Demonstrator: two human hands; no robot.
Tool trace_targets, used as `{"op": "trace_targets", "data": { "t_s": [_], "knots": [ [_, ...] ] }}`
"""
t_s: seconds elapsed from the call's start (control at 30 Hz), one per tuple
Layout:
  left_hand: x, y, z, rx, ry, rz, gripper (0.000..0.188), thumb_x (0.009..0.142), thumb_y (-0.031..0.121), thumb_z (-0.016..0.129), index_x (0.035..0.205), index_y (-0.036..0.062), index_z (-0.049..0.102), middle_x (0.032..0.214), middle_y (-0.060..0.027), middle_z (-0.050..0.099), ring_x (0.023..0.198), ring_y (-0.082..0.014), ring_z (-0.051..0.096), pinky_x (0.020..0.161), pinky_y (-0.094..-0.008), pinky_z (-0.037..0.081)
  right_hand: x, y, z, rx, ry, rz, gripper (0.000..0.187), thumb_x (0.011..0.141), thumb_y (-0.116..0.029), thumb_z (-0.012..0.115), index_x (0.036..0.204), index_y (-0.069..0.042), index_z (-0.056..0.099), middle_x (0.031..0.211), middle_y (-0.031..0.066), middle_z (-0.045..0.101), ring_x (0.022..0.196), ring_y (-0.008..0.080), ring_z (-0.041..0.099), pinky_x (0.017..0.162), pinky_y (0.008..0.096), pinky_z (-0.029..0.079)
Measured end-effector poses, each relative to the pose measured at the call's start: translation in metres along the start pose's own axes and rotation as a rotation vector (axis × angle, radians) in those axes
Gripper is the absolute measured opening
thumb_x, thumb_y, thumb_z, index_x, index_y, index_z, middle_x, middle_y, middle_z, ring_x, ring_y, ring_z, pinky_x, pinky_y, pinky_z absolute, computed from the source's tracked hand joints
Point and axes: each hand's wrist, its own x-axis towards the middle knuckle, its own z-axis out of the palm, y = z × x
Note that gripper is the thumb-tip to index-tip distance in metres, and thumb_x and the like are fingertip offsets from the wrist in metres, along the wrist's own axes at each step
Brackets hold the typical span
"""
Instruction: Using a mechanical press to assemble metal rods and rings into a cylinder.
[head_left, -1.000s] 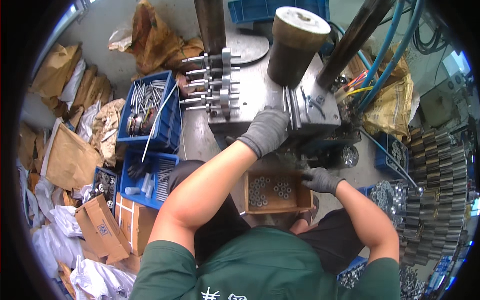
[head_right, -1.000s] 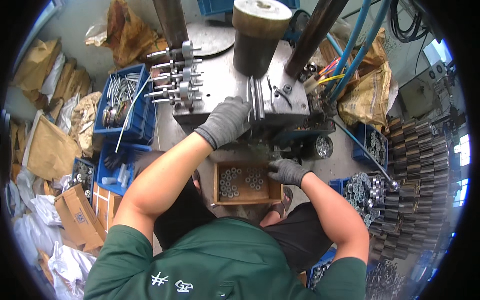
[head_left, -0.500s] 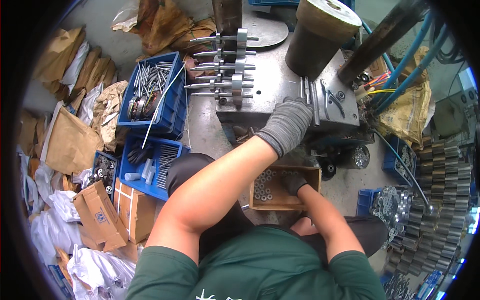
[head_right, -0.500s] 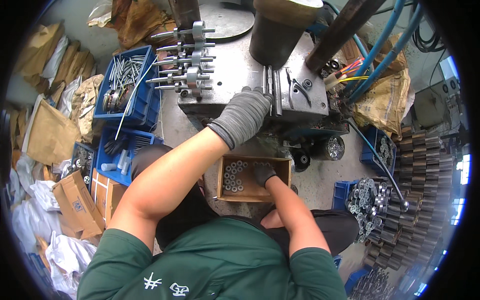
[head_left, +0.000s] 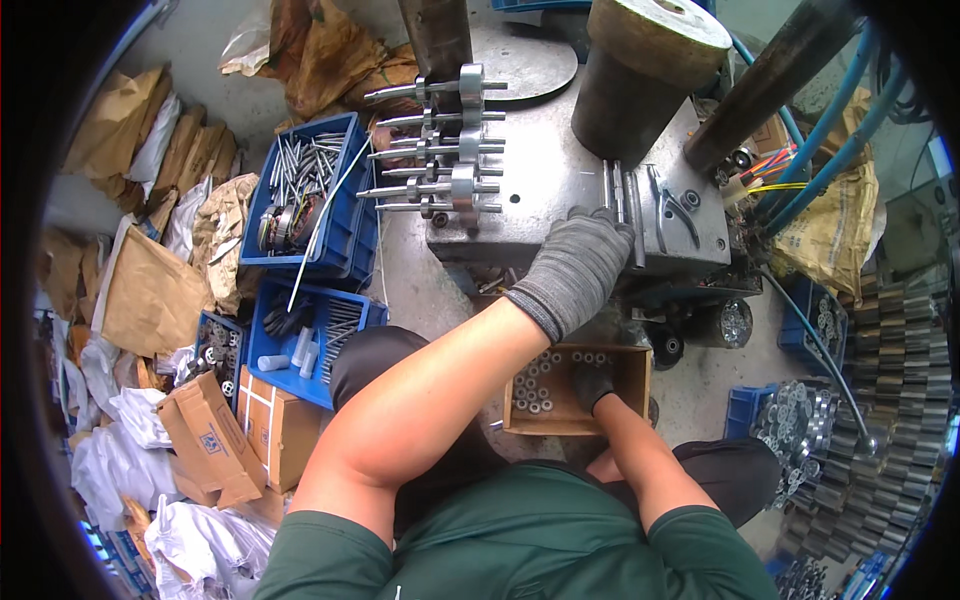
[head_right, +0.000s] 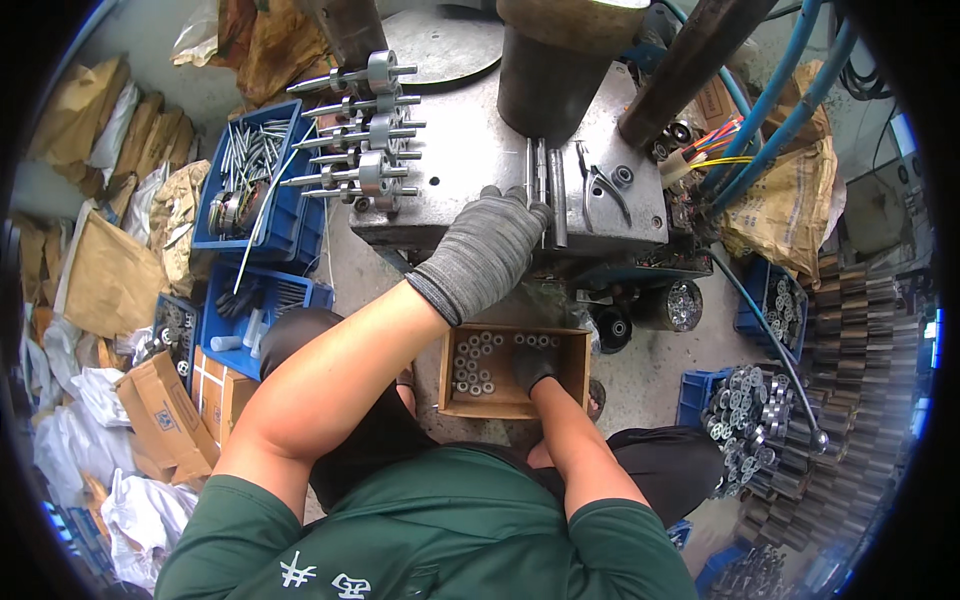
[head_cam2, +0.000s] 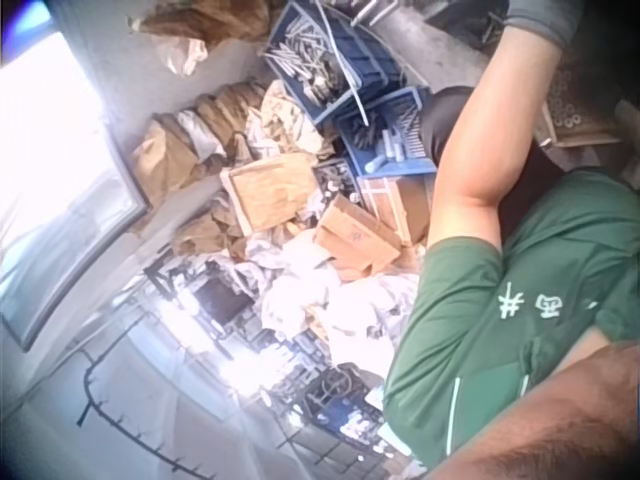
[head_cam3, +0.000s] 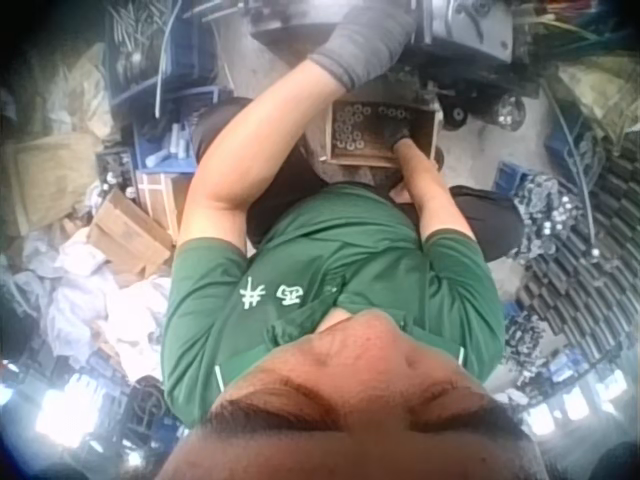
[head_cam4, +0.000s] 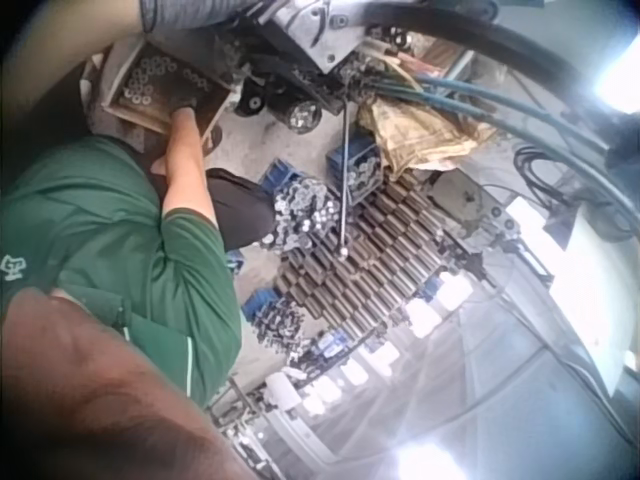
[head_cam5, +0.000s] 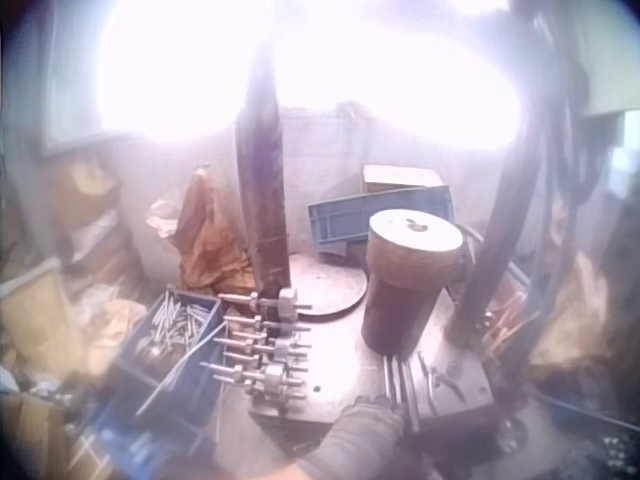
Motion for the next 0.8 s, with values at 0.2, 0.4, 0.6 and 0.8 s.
{"op": "trace_targets", "data": {
  "t_s": [0.2, 0.4, 0.6, 0.8],
  "knots": [
    [0.004, 0.002, -0.006, -0.028, -0.043, 0.025, 0.033, 0.083, 0.009, 0.072, 0.116, 0.0042, 0.069, 0.110, -0.0207, 0.066, 0.103, -0.0374, 0.066, 0.089, -0.0454, 0.059, -0.009, -0.002, -0.012, 0.150, -0.261, 0.010, 0.042, 0.088, -0.022, 0.062, 0.125, -0.004, 0.072, 0.127, 0.0226, 0.070, 0.122, 0.0359, 0.066, 0.106, 0.0481, 0.049],
    [-0.001, -0.004, -0.021, -0.001, -0.137, 0.014, 0.046, 0.075, 0.011, 0.080, 0.118, 0.0029, 0.066, 0.115, -0.0199, 0.065, 0.107, -0.0379, 0.065, 0.092, -0.0460, 0.058, -0.026, -0.011, -0.102, 0.189, -0.476, -0.241, 0.047, 0.084, -0.027, 0.072, 0.126, -0.007, 0.072, 0.134, 0.0190, 0.068, 0.124, 0.0359, 0.065, 0.104, 0.0447, 0.052],
    [-0.006, -0.008, -0.027, -0.026, -0.157, -0.059, 0.047, 0.080, 0.019, 0.078, 0.121, 0.0039, 0.064, 0.114, -0.0202, 0.068, 0.110, -0.0372, 0.066, 0.097, -0.0465, 0.054, -0.049, -0.011, -0.257, 0.071, -0.419, -0.399, 0.046, 0.081, -0.031, 0.074, 0.120, -0.005, 0.075, 0.125, 0.0209, 0.071, 0.117, 0.0371, 0.068, 0.100, 0.0442, 0.053],
    [-0.011, -0.022, -0.022, -0.276, -0.104, -0.237, 0.029, 0.094, 0.017, 0.058, 0.120, 0.0072, 0.067, 0.111, -0.0223, 0.072, 0.106, -0.0362, 0.071, 0.096, -0.0466, 0.054, -0.128, 0.025, -0.376, 0.140, -0.089, -0.330, 0.042, 0.080, -0.028, 0.075, 0.113, -0.002, 0.073, 0.115, 0.0180, 0.071, 0.105, 0.0370, 0.069, 0.090, 0.0472, 0.056]
  ]
}}
